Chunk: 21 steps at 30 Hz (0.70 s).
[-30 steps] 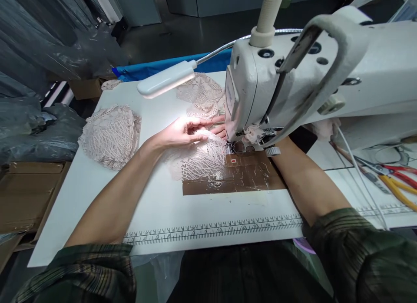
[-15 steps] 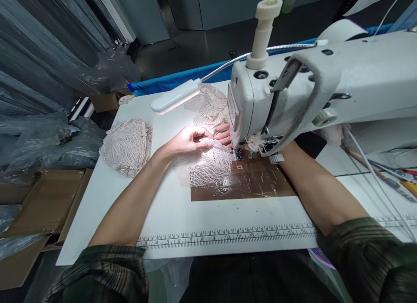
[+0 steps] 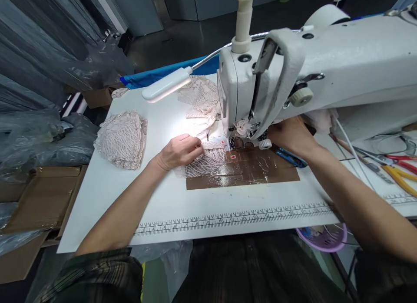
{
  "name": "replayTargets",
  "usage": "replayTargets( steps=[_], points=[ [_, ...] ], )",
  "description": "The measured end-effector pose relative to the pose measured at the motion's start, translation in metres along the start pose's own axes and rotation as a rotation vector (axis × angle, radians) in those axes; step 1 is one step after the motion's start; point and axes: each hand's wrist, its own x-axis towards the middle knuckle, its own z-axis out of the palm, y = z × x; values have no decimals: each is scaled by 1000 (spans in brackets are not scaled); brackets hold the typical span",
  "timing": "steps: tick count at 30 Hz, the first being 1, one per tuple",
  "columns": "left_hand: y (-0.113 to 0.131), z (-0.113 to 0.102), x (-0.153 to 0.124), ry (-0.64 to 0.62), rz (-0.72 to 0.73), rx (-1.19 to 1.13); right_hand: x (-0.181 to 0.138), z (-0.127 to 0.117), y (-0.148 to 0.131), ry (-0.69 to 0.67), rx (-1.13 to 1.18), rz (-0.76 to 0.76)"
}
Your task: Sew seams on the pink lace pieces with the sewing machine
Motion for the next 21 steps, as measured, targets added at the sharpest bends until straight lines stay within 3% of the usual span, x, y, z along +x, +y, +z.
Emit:
replayTargets(
  steps=[3, 8, 12, 21],
  points=[
    [0, 3, -4, 5, 44, 35, -24, -3, 6, 51, -44, -39],
    [1, 4, -5, 18, -20, 78, -59, 6, 26, 131, -24, -127],
    [2, 2, -3, -21, 0, 144, -62, 16, 35, 118, -63, -161],
    [4, 4, -5, 77, 55, 192, -60, 17, 38, 103, -86, -157]
  ],
)
